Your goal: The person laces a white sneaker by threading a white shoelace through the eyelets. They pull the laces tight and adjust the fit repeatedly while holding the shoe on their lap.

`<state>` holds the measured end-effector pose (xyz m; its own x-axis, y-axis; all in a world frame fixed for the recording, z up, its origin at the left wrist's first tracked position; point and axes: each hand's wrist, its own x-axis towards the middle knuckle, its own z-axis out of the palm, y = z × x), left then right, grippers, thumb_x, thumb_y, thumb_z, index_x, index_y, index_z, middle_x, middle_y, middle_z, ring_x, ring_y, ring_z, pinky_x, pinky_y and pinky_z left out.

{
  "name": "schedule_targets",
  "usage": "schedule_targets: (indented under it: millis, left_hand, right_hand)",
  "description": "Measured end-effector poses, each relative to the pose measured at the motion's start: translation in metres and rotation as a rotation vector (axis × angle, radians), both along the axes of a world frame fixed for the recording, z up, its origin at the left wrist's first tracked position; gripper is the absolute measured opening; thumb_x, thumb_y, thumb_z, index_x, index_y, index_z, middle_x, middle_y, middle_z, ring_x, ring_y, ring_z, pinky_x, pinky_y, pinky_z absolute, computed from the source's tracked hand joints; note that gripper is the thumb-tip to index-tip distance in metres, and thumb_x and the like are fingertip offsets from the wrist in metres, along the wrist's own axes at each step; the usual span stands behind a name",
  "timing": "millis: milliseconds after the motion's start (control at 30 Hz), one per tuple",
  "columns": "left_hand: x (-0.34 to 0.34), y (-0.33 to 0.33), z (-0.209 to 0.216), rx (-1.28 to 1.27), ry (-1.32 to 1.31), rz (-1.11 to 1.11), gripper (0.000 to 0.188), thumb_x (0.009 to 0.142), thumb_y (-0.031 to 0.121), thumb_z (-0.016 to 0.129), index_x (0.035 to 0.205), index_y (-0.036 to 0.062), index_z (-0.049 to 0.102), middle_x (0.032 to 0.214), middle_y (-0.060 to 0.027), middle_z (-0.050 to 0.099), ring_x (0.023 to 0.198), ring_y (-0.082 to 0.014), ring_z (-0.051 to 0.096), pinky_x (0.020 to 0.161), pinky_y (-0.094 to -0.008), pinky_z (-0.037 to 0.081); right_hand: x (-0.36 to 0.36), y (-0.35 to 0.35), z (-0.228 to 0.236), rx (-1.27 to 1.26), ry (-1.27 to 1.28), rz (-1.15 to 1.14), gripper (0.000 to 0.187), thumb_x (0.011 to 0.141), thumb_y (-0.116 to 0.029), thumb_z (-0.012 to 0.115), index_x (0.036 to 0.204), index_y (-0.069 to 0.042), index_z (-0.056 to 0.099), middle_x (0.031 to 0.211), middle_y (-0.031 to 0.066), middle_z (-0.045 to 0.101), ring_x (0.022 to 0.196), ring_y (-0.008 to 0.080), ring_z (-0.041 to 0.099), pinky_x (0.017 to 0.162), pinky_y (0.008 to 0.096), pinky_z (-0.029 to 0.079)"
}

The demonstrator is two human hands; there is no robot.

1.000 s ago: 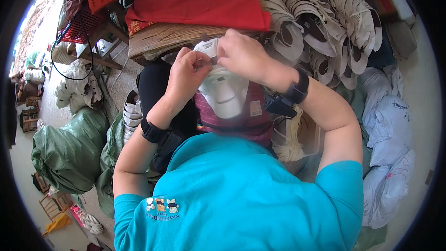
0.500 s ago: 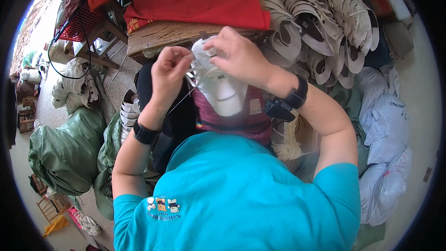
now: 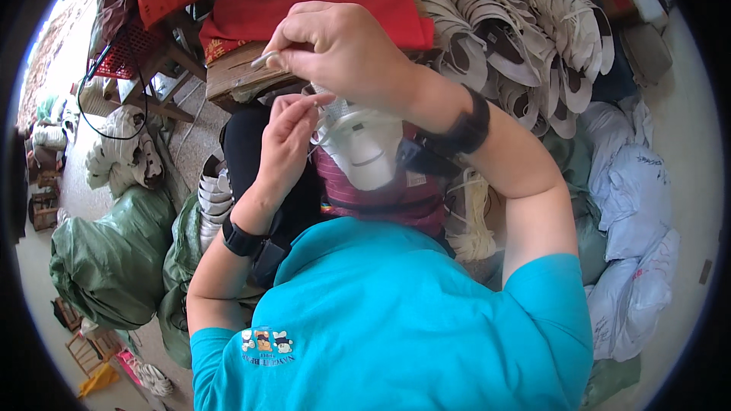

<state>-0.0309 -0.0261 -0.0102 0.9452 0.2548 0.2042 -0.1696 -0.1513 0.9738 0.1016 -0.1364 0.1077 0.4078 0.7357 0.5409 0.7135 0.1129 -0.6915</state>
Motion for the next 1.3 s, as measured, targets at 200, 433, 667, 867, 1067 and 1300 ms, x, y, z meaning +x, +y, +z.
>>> schedule_targets:
  millis: [200, 433, 667, 867, 1067, 1300]
  left_hand:
    - [0.010, -0.006, 0.006, 0.277, -0.015, 0.129, 0.015, 0.092, 0.004, 0.067, 0.105, 0.0066, 0.074, 0.086, -0.0015, 0.055, 0.081, -0.0117, 0.050, 0.075, -0.0243, 0.045]
    - [0.023, -0.007, 0.008, 0.591, -0.052, 0.215, 0.010, 0.077, 0.011, 0.075, 0.078, 0.0118, 0.066, 0.083, -0.0017, 0.061, 0.088, -0.0237, 0.056, 0.078, -0.0386, 0.042]
    - [0.033, -0.009, 0.016, 0.850, -0.020, 0.229, 0.008, 0.076, 0.013, 0.075, 0.077, 0.0115, 0.067, 0.077, -0.0013, 0.061, 0.085, -0.0237, 0.057, 0.077, -0.0388, 0.042]
    - [0.035, -0.008, 0.021, 0.894, -0.012, 0.190, 0.008, 0.075, 0.013, 0.075, 0.077, 0.0124, 0.067, 0.079, -0.0006, 0.061, 0.085, -0.0241, 0.057, 0.076, -0.0391, 0.042]
    - [0.039, -0.014, 0.021, 0.978, -0.148, 0.146, 0.009, 0.075, 0.013, 0.075, 0.080, 0.0129, 0.067, 0.082, -0.0011, 0.060, 0.086, -0.0245, 0.057, 0.076, -0.0395, 0.042]
    - [0.038, -0.016, 0.020, 0.978, -0.177, 0.175, 0.009, 0.076, 0.013, 0.075, 0.080, 0.0121, 0.067, 0.081, -0.0018, 0.060, 0.085, -0.0248, 0.056, 0.076, -0.0394, 0.043]
  right_hand:
    - [0.006, -0.014, -0.003, -0.075, 0.259, -0.022, 0.008, 0.093, -0.001, 0.067, 0.100, 0.001, 0.069, 0.096, 0.0054, 0.071, 0.093, 0.0107, 0.069, 0.082, 0.0245, 0.057]
    - [0.009, -0.020, -0.005, -0.044, 0.253, 0.006, 0.009, 0.093, -0.002, 0.067, 0.101, 0.000, 0.069, 0.097, 0.0060, 0.072, 0.093, 0.0107, 0.069, 0.083, 0.0249, 0.057]
    - [0.011, -0.024, -0.011, 0.008, 0.302, 0.002, 0.009, 0.093, -0.003, 0.068, 0.102, 0.001, 0.070, 0.097, 0.0058, 0.072, 0.089, 0.0097, 0.068, 0.082, 0.0245, 0.058]
    - [0.013, -0.036, 0.002, 0.020, 0.589, -0.082, 0.013, 0.095, -0.005, 0.067, 0.106, 0.001, 0.070, 0.093, 0.0051, 0.072, 0.084, 0.0087, 0.068, 0.078, 0.0233, 0.057]
    - [0.024, -0.036, -0.034, -0.167, 0.220, -0.153, 0.018, 0.094, -0.006, 0.065, 0.111, -0.001, 0.066, 0.099, 0.0073, 0.070, 0.088, 0.0148, 0.069, 0.080, 0.0266, 0.057]
    - [0.000, -0.083, -0.060, -0.349, -0.381, -0.135, 0.012, 0.075, -0.005, 0.072, 0.084, -0.004, 0.064, 0.119, 0.0134, 0.059, 0.122, 0.0318, 0.053, 0.099, 0.0425, 0.045]
